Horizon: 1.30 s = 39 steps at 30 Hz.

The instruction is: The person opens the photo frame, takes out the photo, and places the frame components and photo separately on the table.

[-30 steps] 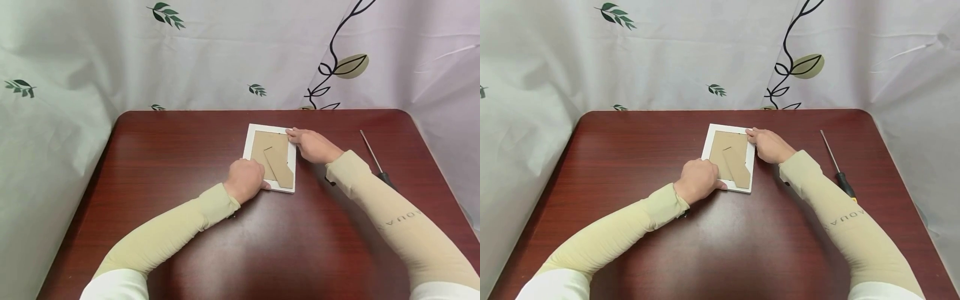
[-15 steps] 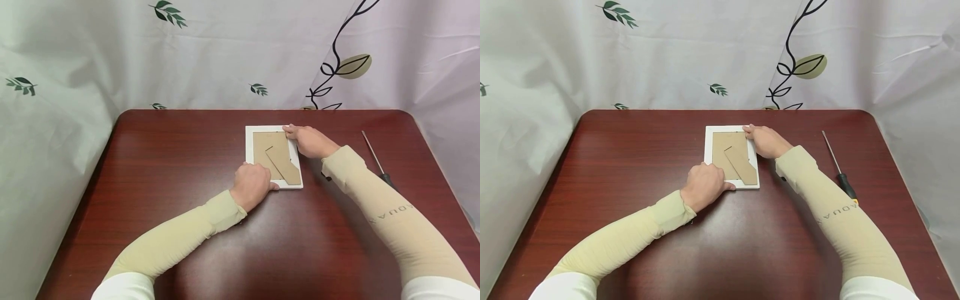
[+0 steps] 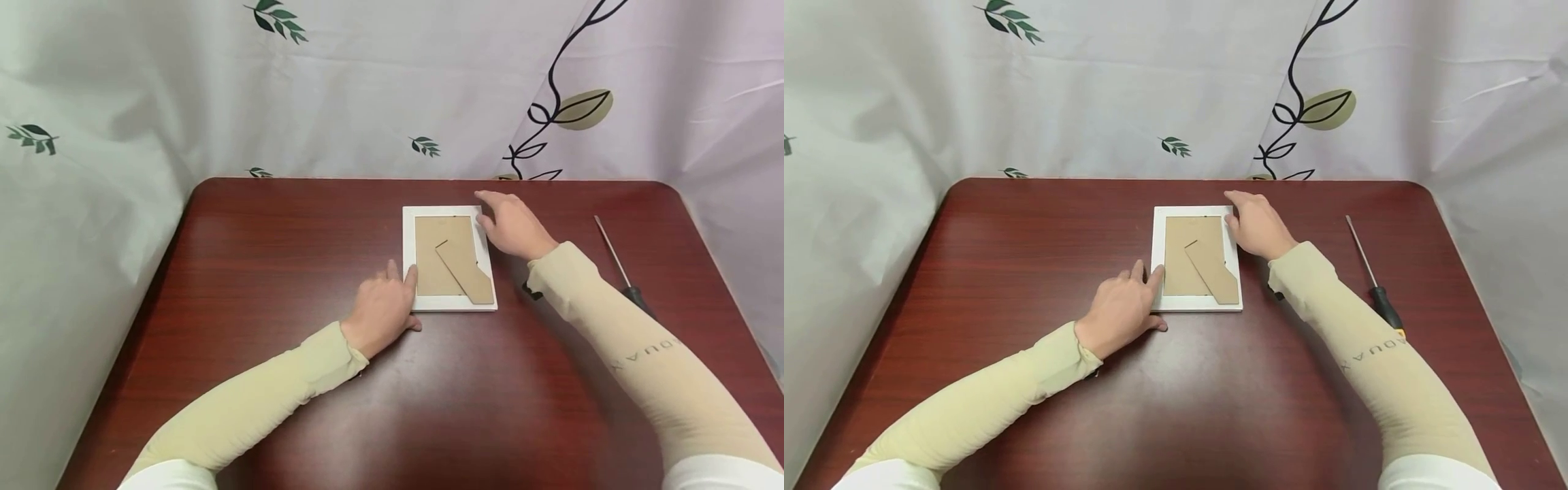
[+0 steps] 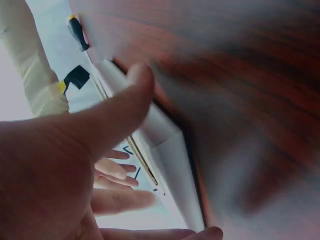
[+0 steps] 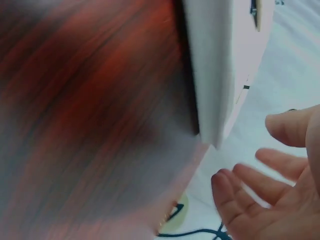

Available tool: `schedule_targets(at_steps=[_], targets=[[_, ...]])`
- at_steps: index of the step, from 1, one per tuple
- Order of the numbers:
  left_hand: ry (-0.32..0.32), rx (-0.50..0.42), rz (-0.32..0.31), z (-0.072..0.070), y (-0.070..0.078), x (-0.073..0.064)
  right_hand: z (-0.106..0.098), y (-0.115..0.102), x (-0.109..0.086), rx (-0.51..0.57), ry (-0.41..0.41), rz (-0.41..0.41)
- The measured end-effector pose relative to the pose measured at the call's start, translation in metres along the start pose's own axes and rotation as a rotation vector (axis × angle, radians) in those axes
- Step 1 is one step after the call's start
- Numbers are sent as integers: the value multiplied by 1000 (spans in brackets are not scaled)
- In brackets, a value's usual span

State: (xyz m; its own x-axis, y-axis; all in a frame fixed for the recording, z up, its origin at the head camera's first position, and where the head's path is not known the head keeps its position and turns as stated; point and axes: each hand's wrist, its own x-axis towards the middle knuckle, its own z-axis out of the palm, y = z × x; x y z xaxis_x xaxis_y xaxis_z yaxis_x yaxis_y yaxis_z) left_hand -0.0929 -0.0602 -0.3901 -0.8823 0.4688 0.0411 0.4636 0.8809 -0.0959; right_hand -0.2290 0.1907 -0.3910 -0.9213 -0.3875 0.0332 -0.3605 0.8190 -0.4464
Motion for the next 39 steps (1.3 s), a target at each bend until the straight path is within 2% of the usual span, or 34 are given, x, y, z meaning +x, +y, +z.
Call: schedule_targets(at_steps=[4, 7, 14, 24, 33, 39], targets=[[46, 5, 75, 3, -4, -4, 2, -4, 9, 65, -47, 124], [44, -38, 117, 6, -7, -5, 5, -6, 14, 78, -82, 175], [35, -118, 169, 11, -11, -2, 11, -9, 17, 117, -75, 224], [29, -183, 171, 12, -12, -4, 14, -11, 12, 150, -47, 251], [119, -258, 162, 5, -16, -7, 11, -8, 8, 237, 18, 286], [228, -267, 211, 1, -21, -7, 7, -6, 6, 370, 45, 304]])
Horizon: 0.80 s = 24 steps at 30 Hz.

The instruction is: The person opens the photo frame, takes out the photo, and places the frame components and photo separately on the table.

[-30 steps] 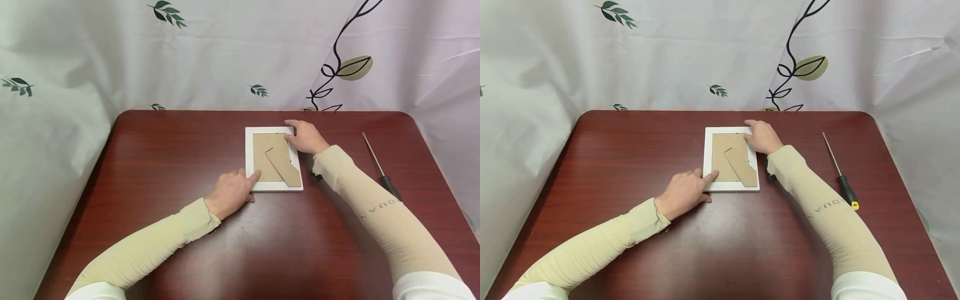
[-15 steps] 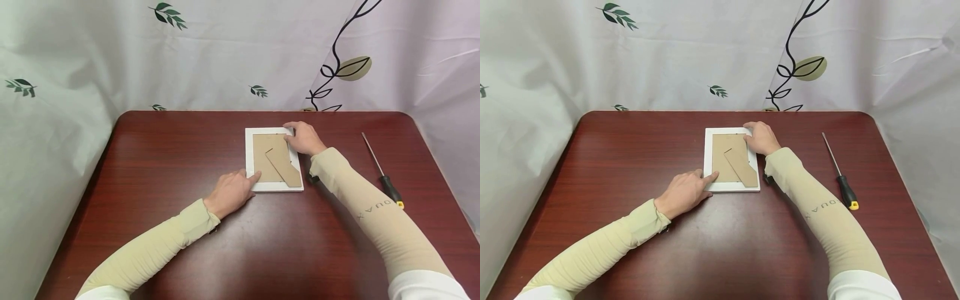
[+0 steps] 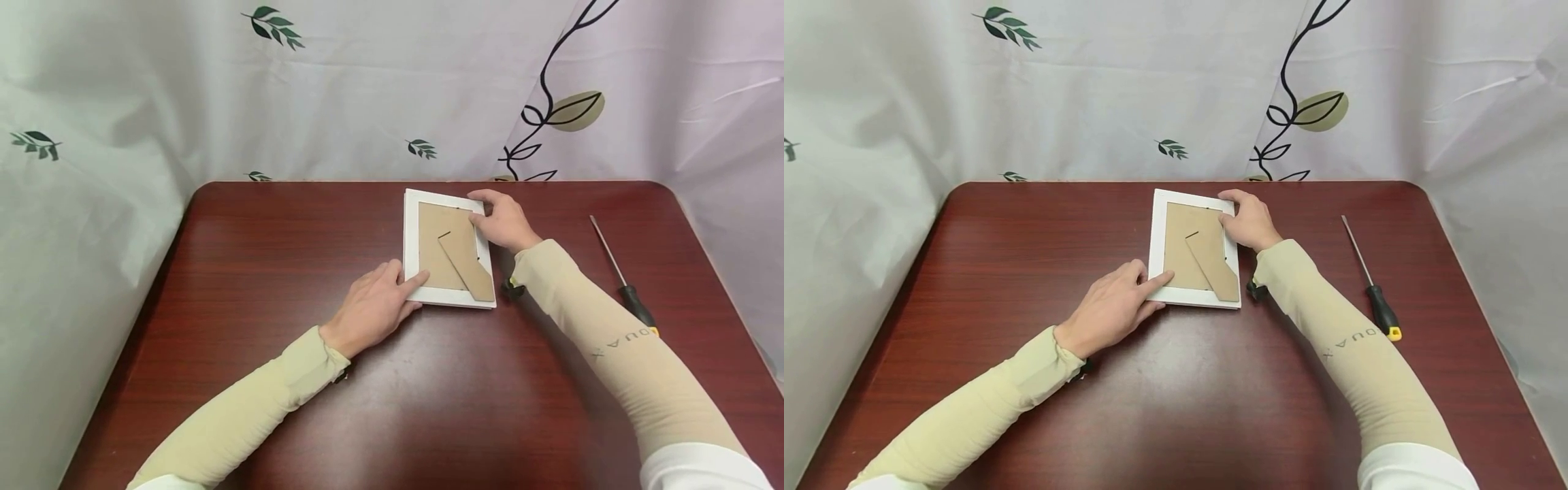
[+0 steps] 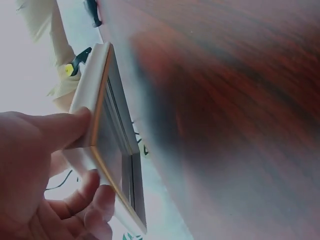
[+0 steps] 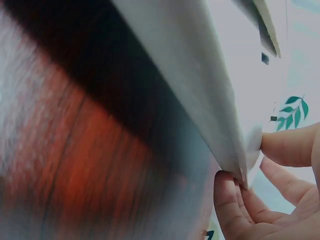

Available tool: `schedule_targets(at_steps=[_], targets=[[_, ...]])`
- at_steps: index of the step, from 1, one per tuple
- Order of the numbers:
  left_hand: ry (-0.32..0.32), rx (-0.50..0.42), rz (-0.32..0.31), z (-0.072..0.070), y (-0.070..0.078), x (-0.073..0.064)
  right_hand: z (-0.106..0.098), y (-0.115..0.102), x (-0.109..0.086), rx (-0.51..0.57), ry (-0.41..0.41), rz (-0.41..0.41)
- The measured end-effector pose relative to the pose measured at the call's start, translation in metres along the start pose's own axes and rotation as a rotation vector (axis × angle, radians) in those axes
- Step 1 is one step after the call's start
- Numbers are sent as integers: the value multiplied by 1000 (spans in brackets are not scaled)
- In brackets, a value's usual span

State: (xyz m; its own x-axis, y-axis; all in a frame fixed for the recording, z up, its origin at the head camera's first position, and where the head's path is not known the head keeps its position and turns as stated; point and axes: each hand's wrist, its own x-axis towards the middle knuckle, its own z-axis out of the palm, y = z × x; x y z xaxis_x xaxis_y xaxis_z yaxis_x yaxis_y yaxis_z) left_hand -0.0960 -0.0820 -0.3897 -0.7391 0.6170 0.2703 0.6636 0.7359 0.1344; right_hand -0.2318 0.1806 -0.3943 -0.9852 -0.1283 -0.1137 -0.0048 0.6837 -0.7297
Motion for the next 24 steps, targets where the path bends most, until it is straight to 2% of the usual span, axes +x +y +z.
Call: schedule_targets(at_steps=[7, 14, 16, 19, 21, 24], targets=[[85, -17, 85, -5, -5, 3, -5, 0, -3, 125, -34, 25], [113, -48, 90, -8, -6, 5, -7, 1, -4, 254, -43, 47], [133, -73, 68, -9, -5, 5, -6, 3, -3, 312, -42, 55], [159, -161, -1, -11, -4, 6, -6, 6, -2, 438, -44, 56], [150, -265, -65, -11, -4, 7, -5, 6, -2, 528, -57, 53], [87, -466, -182, -11, -4, 7, -4, 6, -3, 685, -86, 51]])
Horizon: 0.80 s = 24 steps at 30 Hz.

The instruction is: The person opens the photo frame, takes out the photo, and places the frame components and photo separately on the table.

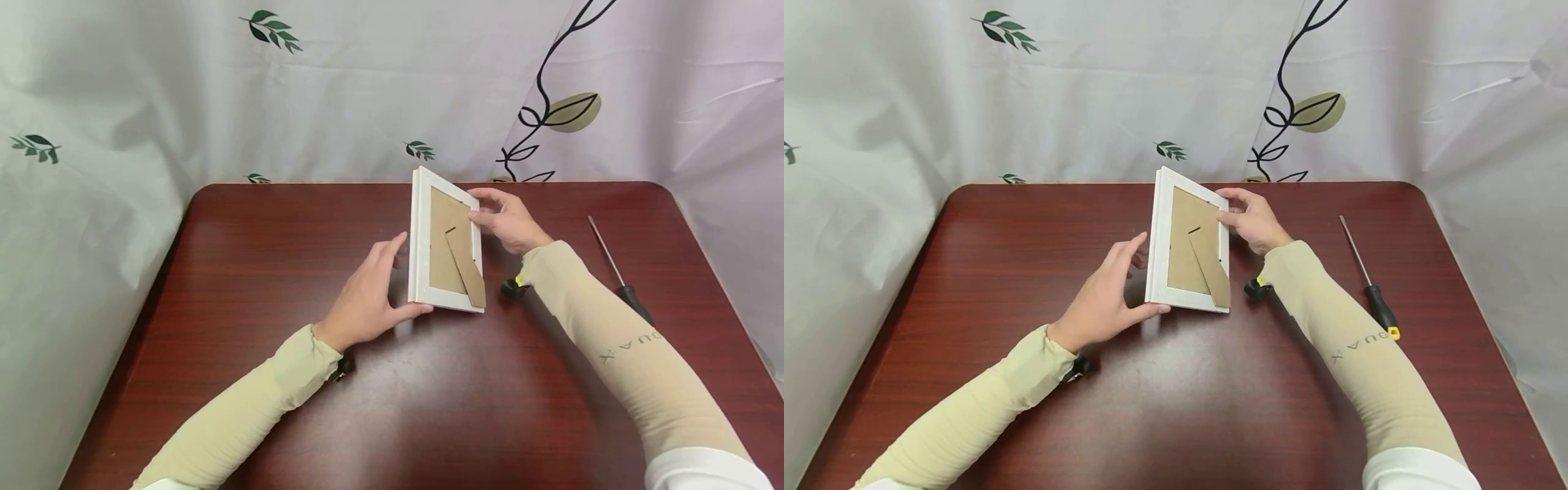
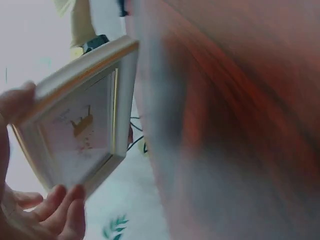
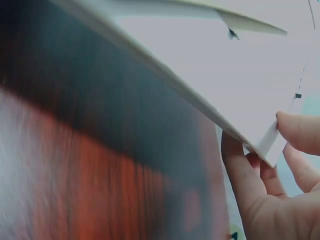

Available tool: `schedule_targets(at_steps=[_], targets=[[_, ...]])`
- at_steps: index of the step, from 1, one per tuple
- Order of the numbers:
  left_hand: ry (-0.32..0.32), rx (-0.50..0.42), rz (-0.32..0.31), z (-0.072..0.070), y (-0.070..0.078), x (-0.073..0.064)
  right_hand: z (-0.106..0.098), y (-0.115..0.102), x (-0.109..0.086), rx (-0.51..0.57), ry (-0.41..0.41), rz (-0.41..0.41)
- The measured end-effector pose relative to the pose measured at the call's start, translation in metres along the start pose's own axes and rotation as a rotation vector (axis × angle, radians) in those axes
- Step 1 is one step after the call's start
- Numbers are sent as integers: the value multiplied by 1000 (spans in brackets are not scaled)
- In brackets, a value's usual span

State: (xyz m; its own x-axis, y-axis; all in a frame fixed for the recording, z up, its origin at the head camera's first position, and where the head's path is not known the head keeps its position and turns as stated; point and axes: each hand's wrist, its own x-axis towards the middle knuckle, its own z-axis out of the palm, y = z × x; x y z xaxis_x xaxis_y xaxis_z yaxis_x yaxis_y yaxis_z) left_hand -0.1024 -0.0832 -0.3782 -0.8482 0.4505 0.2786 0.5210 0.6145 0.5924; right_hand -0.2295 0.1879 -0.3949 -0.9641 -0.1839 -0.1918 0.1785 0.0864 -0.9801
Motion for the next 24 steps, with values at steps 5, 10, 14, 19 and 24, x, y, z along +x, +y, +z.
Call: schedule_targets(at_steps=[5, 10, 14, 19, 24], targets=[[-87, -287, -138, -1, 0, 2, 4, 1, -1, 256, -70, 41], [-118, -411, -75, -2, 0, 6, 6, 1, -2, 412, -132, 64], [-184, -472, 0, -2, -4, 8, 8, 1, -3, 449, -160, 73], [-325, -652, 74, 0, -15, 10, 11, 2, -2, 484, -218, 82], [-326, -763, 16, 9, -26, 16, 14, 2, -1, 548, -228, 46]])
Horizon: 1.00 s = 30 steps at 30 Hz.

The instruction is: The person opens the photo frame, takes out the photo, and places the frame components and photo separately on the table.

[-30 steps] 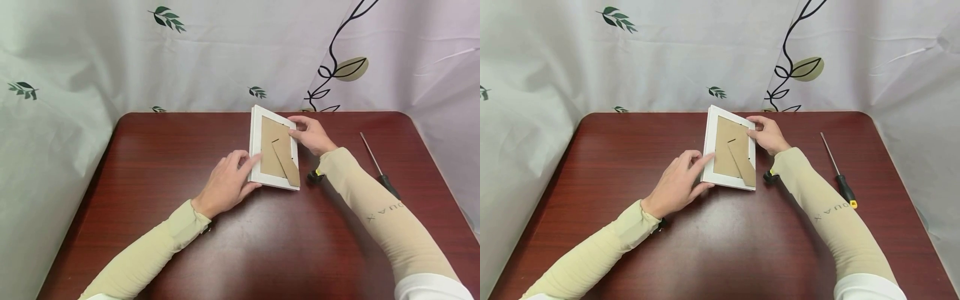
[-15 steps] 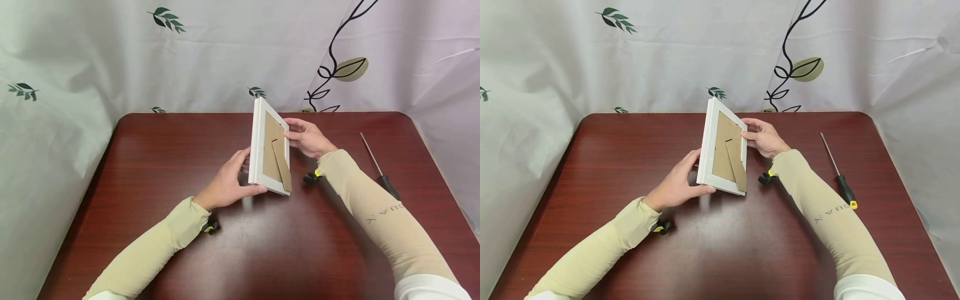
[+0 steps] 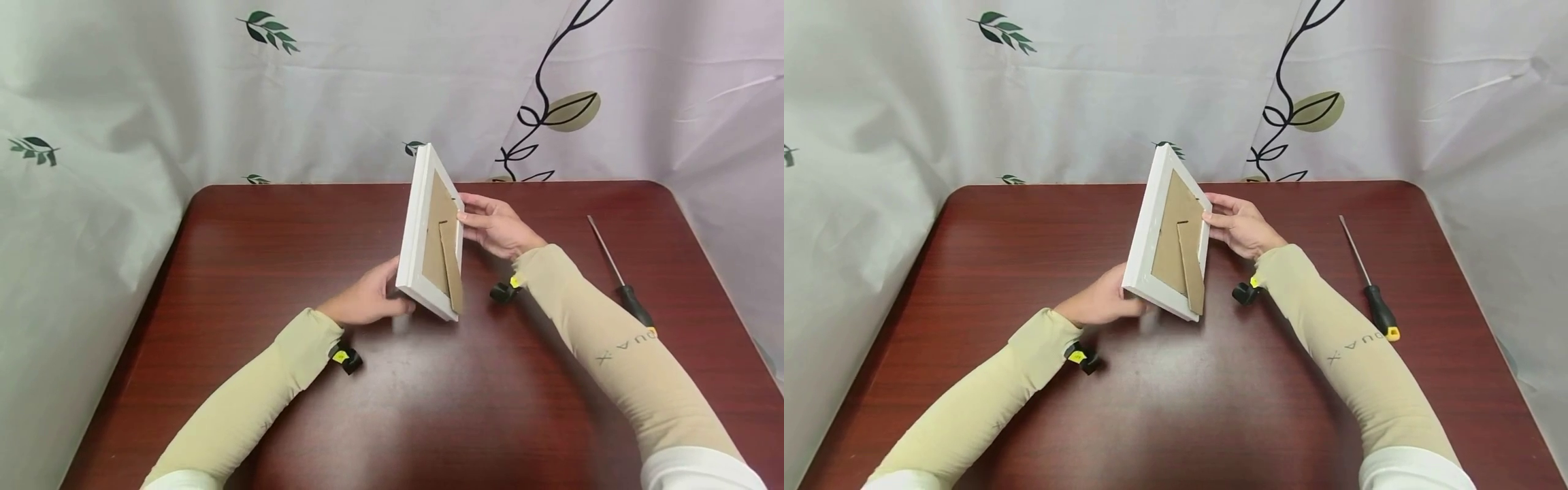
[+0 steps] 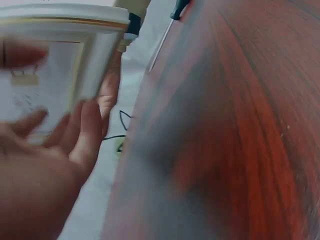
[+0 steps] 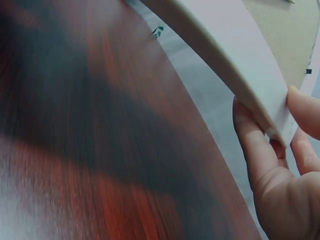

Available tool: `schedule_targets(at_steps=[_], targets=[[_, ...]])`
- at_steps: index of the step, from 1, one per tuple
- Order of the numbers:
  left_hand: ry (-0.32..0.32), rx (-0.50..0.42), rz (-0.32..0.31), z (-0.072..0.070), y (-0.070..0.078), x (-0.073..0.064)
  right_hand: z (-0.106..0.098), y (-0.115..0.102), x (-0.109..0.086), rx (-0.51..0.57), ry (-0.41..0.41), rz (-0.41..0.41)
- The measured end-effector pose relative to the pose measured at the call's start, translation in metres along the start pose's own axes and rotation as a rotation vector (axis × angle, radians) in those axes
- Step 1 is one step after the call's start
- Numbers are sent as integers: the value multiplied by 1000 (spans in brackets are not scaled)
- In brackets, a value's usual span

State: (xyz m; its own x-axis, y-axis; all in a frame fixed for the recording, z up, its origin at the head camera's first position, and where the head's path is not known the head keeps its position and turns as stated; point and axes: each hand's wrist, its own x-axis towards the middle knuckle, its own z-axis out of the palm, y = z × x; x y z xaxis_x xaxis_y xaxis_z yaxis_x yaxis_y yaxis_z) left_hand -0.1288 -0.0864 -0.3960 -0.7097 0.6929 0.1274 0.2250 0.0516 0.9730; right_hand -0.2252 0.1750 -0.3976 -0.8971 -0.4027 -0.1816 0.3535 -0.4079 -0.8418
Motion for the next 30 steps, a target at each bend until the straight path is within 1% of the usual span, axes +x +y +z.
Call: schedule_targets(at_steps=[2, 4, 6, 8, 9, 10, 13, 15, 17, 21, 24, 28, 30], targets=[[62, -69, -73, 2, -6, 5, 2, 0, 1, 32, -10, -14], [123, -183, -170, 7, -12, 9, 5, 1, 1, 71, -17, -19], [163, -337, -271, 13, -17, 12, 7, 1, 1, 97, -26, -19], [168, -493, -339, 19, -19, 14, 9, 1, 1, 120, -41, -22], [154, -571, -361, 22, -19, 15, 10, 1, 1, 127, -44, -26], [131, -647, -366, 24, -19, 17, 10, 1, 2, 134, -48, -31], [19, -831, -343, 31, -16, 20, 11, 1, 1, 148, -58, -38], [-33, -918, -324, 34, -15, 23, 11, 2, 1, 156, -65, -38], [-41, -955, -317, 36, -12, 25, 11, 3, 1, 173, -70, -30], [3, -1002, -325, 39, -10, 27, 11, 5, 0, 205, -86, -23], [21, -1031, -311, 40, -9, 27, 10, 7, 1, 227, -119, -24], [49, -1042, -288, 40, -10, 26, 10, 9, 1, 226, -149, -42], [68, -1013, -285, 41, -11, 25, 10, 9, 0, 230, -144, -43]])
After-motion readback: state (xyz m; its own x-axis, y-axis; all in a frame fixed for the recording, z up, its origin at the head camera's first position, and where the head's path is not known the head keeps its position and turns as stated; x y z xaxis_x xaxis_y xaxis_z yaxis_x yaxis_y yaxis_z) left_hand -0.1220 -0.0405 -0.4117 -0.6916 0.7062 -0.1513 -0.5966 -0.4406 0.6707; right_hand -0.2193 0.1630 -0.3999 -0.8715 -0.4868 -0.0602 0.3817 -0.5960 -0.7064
